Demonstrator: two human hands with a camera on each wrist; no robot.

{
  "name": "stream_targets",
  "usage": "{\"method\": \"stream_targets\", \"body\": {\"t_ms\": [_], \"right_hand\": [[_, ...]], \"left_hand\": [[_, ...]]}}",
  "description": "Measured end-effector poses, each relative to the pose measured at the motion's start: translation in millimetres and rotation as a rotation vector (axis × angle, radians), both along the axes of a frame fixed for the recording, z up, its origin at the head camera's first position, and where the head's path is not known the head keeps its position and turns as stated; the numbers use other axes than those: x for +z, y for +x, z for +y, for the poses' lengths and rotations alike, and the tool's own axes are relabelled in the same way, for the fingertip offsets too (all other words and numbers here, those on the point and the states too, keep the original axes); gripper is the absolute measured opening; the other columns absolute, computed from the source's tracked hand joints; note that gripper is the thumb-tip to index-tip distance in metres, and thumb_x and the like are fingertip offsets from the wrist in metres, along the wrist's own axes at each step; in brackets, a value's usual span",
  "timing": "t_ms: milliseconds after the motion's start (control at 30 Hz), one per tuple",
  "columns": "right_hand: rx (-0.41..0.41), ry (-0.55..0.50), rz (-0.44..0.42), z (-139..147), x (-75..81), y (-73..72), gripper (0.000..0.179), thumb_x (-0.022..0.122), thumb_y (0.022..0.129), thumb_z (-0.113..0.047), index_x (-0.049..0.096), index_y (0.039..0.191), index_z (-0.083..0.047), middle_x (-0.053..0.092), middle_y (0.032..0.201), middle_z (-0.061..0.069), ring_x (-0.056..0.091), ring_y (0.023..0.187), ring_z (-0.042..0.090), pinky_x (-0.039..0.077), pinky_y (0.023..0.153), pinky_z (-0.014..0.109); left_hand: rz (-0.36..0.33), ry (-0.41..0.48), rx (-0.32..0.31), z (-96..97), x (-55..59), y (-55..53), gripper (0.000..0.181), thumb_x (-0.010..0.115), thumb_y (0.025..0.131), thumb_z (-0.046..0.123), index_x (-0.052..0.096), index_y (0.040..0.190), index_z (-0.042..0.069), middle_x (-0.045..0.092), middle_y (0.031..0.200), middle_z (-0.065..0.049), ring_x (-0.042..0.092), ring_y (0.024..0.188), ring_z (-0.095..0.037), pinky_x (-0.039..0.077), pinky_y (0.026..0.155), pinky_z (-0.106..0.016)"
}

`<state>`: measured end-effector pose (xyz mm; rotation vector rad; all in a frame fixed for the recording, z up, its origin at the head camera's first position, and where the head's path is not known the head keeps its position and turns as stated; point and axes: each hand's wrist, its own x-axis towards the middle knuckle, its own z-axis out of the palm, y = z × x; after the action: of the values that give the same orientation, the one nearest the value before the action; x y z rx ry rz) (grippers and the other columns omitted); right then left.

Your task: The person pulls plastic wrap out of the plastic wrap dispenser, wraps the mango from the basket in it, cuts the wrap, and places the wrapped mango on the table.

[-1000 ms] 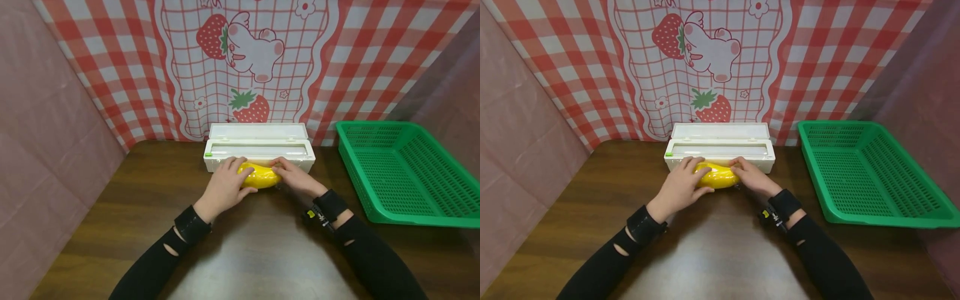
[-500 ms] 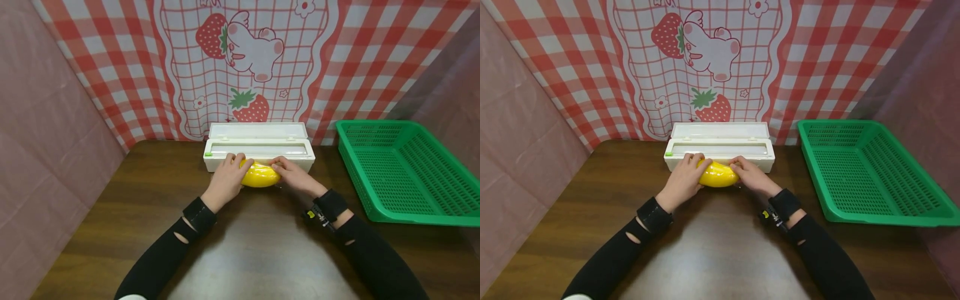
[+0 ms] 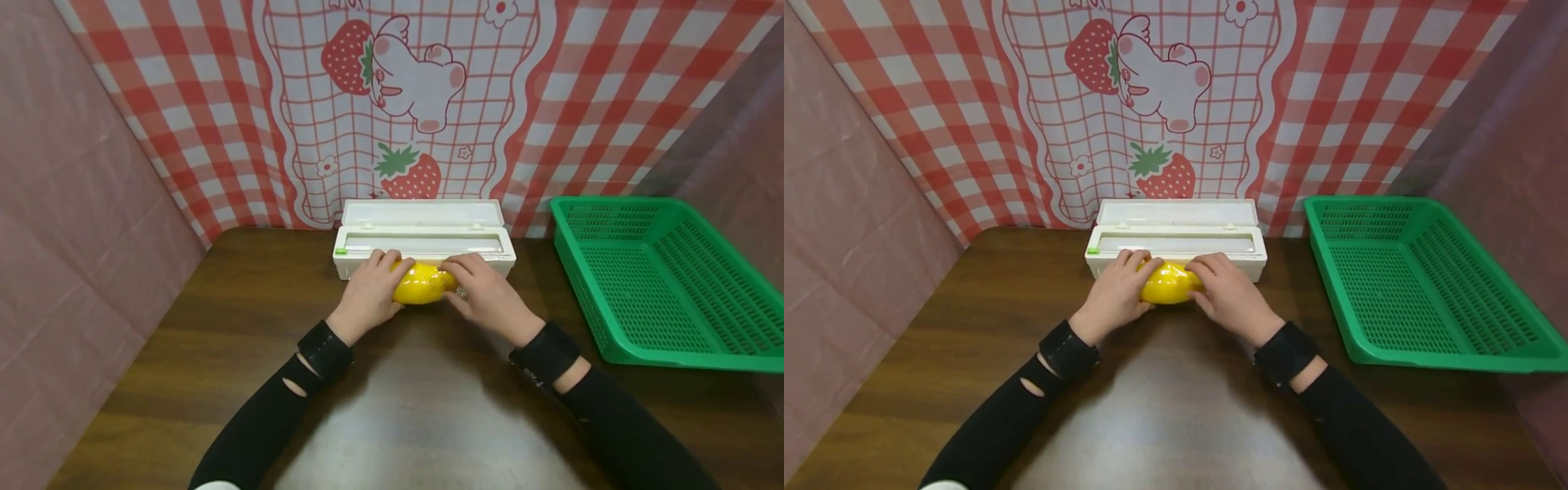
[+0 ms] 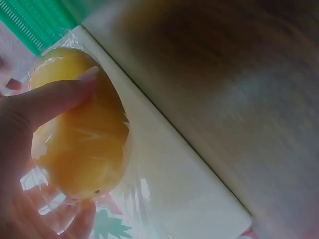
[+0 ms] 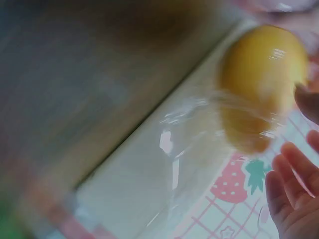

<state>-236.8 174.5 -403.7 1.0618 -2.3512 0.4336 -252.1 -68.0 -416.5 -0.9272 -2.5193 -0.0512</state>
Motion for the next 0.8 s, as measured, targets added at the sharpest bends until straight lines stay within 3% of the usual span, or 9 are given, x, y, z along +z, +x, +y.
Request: {"method": "stream_targets", "body": {"t_ms": [133, 300, 467, 633, 800], "right_hand": [[0.019, 0.129, 0.014, -1.6, -7.5, -5.6, 0.062, 0.08, 0.067, -0.019, 0.051, 0.121, -0.007, 0.049, 0.115, 0.01, 0.044, 0.105, 0.024, 0.042, 0.089, 0.036], [-0.009, 0.19, 0.024, -1.9, -13.7, -13.6, 0.069, 0.081, 0.064, -0.016, 0.048, 0.124, -0.01, 0.045, 0.116, 0.012, 0.041, 0.105, 0.026, 0.041, 0.089, 0.038], [-0.033, 0.208, 0.0, -1.4, -19.2, -18.8, 0.066, 0.08, 0.067, -0.021, 0.047, 0.123, -0.01, 0.045, 0.112, 0.012, 0.041, 0.1, 0.026, 0.042, 0.086, 0.037], [-0.022, 0.184, -0.028, -1.1, -20.4, -20.2, 0.067, 0.081, 0.065, -0.027, 0.047, 0.12, -0.009, 0.049, 0.111, 0.011, 0.042, 0.098, 0.024, 0.042, 0.086, 0.036], [-0.022, 0.194, -0.044, -2.8, -19.4, -21.2, 0.066, 0.081, 0.064, -0.029, 0.048, 0.118, -0.008, 0.048, 0.11, 0.01, 0.041, 0.097, 0.024, 0.042, 0.085, 0.035]], "left_hand": [[-0.038, 0.026, 0.001, -2.3, 2.0, -0.1, 0.078, 0.076, 0.065, 0.047, 0.045, 0.13, 0.017, 0.047, 0.113, -0.005, 0.042, 0.098, -0.021, 0.043, 0.078, -0.03], [-0.111, 0.074, 0.012, -2.7, 4.5, -1.0, 0.081, 0.077, 0.062, 0.052, 0.048, 0.13, 0.02, 0.047, 0.106, 0.0, 0.042, 0.094, -0.016, 0.044, 0.073, -0.028], [-0.16, 0.063, -0.01, -1.0, 5.1, -0.5, 0.082, 0.075, 0.062, 0.055, 0.049, 0.131, 0.02, 0.047, 0.104, 0.0, 0.042, 0.094, -0.016, 0.044, 0.073, -0.026], [-0.157, 0.067, 0.016, -2.4, 4.5, 1.1, 0.086, 0.075, 0.061, 0.056, 0.046, 0.131, 0.017, 0.051, 0.109, 0.0, 0.043, 0.093, -0.016, 0.045, 0.075, -0.027], [-0.148, 0.09, 0.022, -4.3, 4.0, 2.7, 0.078, 0.076, 0.061, 0.054, 0.045, 0.121, 0.013, 0.054, 0.11, -0.002, 0.046, 0.088, -0.018, 0.047, 0.075, -0.032]]}}
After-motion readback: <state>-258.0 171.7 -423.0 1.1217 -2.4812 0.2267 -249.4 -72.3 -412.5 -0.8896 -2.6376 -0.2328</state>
